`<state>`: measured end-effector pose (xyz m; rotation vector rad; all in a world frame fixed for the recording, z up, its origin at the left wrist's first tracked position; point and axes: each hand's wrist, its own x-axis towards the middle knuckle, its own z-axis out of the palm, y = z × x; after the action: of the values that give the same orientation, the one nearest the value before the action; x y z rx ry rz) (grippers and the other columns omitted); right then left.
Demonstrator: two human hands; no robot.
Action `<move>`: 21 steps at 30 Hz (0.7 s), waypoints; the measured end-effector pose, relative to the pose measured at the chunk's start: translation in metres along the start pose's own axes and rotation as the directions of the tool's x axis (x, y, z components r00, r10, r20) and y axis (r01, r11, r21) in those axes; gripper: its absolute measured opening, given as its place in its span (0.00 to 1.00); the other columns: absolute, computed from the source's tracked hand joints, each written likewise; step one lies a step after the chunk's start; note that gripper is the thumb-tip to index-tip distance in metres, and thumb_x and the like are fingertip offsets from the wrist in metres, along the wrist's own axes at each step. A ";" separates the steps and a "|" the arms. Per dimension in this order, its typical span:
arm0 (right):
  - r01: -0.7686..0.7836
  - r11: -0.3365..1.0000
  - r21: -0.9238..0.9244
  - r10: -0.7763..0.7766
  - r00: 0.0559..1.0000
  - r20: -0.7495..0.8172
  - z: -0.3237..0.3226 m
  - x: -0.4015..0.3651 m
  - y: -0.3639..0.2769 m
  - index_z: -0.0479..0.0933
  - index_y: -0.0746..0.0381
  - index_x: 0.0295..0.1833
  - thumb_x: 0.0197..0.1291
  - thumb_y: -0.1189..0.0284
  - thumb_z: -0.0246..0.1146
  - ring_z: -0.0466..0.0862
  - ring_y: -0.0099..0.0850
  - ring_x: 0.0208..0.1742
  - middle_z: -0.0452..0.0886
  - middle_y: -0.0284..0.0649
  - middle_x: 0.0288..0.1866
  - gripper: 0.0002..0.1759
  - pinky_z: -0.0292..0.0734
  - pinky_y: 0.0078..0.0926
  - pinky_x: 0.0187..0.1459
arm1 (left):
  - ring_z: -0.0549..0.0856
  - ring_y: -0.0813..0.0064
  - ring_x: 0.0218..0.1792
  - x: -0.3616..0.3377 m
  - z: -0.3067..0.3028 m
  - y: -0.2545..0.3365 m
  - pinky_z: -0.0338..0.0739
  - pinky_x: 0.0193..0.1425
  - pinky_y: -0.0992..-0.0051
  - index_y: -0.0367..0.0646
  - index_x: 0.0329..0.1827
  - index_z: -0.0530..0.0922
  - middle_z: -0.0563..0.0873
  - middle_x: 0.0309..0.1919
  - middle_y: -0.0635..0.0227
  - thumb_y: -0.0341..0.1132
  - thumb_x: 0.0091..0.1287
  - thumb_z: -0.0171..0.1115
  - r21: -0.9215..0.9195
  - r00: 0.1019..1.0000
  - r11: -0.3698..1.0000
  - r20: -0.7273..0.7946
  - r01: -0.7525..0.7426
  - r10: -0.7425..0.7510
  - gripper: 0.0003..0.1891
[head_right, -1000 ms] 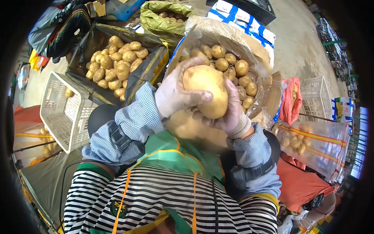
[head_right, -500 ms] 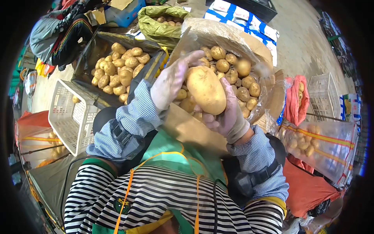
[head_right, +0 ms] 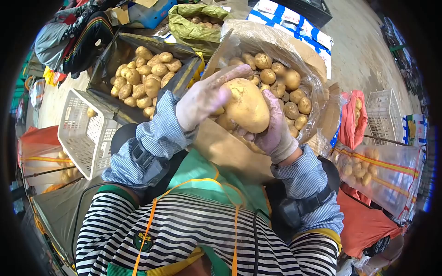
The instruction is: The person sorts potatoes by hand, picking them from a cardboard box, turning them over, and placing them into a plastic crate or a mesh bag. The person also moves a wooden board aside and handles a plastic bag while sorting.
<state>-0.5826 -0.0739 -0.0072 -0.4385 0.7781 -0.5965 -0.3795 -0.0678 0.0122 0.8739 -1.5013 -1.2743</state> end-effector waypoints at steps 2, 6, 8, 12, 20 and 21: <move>-0.029 0.990 0.141 -0.012 0.960 0.279 -0.015 0.005 0.000 0.62 0.60 0.68 0.66 0.54 0.52 0.82 0.32 0.38 0.80 0.47 0.49 0.30 0.75 0.21 0.34 | 0.73 0.66 0.67 -0.005 0.006 0.005 0.65 0.72 0.69 0.33 0.68 0.70 0.75 0.65 0.55 0.55 0.75 0.46 0.007 0.998 0.998 0.014 0.066 -0.066 0.33; 0.279 0.843 -0.459 -0.287 0.956 0.055 -0.049 0.014 0.018 0.49 0.67 0.74 0.55 0.73 0.71 0.81 0.35 0.57 0.75 0.48 0.61 0.48 0.80 0.27 0.54 | 0.72 0.67 0.67 -0.004 -0.004 0.009 0.66 0.71 0.70 0.35 0.70 0.68 0.74 0.66 0.56 0.54 0.71 0.56 0.059 0.995 0.995 0.042 0.084 -0.087 0.34; 0.166 0.900 -0.403 -0.213 0.974 -0.074 -0.011 0.003 0.009 0.54 0.64 0.72 0.58 0.65 0.64 0.81 0.34 0.48 0.77 0.48 0.56 0.40 0.77 0.25 0.46 | 0.72 0.68 0.66 0.000 -0.009 0.008 0.67 0.70 0.70 0.36 0.71 0.67 0.74 0.65 0.57 0.53 0.69 0.59 -0.116 0.990 0.984 0.063 0.134 -0.128 0.35; 0.118 0.945 -0.304 -0.155 0.982 -0.103 0.007 -0.002 0.005 0.63 0.58 0.67 0.65 0.50 0.50 0.80 0.33 0.32 0.80 0.50 0.45 0.32 0.73 0.21 0.28 | 0.75 0.66 0.65 0.000 -0.006 0.002 0.72 0.67 0.70 0.40 0.70 0.69 0.77 0.63 0.57 0.46 0.66 0.66 -0.194 0.979 0.959 0.053 0.205 -0.198 0.32; 0.004 0.999 -0.037 0.007 0.953 0.304 -0.016 0.000 0.005 0.55 0.65 0.73 0.66 0.63 0.61 0.85 0.32 0.46 0.82 0.47 0.51 0.36 0.81 0.21 0.38 | 0.84 0.65 0.53 0.007 0.006 -0.018 0.76 0.60 0.72 0.39 0.58 0.78 0.84 0.52 0.56 0.45 0.70 0.62 0.072 0.993 0.993 -0.088 0.090 -0.084 0.21; -0.185 0.948 0.259 0.048 0.887 0.459 -0.004 -0.003 0.001 0.59 0.64 0.73 0.69 0.57 0.58 0.85 0.30 0.43 0.83 0.45 0.49 0.34 0.79 0.18 0.32 | 0.84 0.65 0.53 0.007 0.004 -0.017 0.76 0.60 0.72 0.39 0.58 0.78 0.84 0.52 0.56 0.45 0.70 0.62 0.072 0.993 0.993 -0.088 0.090 -0.084 0.21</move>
<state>-0.5870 -0.0719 -0.0092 -0.2326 0.2609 -0.4628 -0.3865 -0.0769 -0.0033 1.0402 -1.4662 -1.2342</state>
